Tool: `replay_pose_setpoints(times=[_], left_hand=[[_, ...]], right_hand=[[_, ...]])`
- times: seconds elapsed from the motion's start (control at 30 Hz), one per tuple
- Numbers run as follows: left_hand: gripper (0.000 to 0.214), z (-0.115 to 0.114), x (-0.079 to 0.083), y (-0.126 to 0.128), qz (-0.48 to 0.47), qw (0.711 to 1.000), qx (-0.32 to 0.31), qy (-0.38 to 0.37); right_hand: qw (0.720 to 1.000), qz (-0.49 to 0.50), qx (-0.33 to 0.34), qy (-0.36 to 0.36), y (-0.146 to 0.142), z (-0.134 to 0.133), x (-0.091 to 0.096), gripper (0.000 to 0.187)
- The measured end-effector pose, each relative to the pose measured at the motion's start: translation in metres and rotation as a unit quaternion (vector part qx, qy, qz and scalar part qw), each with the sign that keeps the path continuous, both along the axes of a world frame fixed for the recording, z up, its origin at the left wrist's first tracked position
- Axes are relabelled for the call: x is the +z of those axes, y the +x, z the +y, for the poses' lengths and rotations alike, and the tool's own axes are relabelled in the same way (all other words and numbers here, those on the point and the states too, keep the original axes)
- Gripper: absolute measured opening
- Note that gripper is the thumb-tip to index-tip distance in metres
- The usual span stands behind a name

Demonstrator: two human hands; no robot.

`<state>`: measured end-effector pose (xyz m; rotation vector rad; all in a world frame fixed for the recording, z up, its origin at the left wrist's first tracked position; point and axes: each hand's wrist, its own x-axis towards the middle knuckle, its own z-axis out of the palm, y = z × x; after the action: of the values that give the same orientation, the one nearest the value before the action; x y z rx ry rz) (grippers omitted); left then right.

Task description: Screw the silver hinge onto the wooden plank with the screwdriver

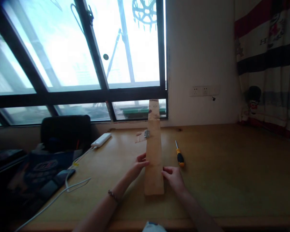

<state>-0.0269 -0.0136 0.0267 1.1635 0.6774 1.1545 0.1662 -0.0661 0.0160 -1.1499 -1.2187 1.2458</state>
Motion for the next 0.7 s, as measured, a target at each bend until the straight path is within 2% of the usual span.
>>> replay_pose_setpoints(times=[0.1, 0.23, 0.47, 0.7], left_hand=[[0.049, -0.001, -0.011, -0.004, -0.003, 1.000, -0.006, -0.023], [0.044, 0.001, -0.015, 0.001, -0.023, 0.998, 0.014, -0.055], [0.039, 0.007, -0.027, 0.004, -0.062, 0.994, -0.018, -0.092], [0.035, 0.017, -0.034, 0.002, -0.050, 0.989, 0.005, -0.137]], right_hand=[[1.000, -0.006, 0.007, -0.006, -0.001, 0.000, -0.006, 0.043], [1.000, -0.003, 0.004, -0.020, 0.003, 0.005, -0.016, 0.042], [0.999, 0.004, -0.010, -0.035, 0.002, 0.009, -0.026, 0.044], [1.000, -0.015, -0.025, 0.005, 0.002, 0.015, -0.034, 0.043]])
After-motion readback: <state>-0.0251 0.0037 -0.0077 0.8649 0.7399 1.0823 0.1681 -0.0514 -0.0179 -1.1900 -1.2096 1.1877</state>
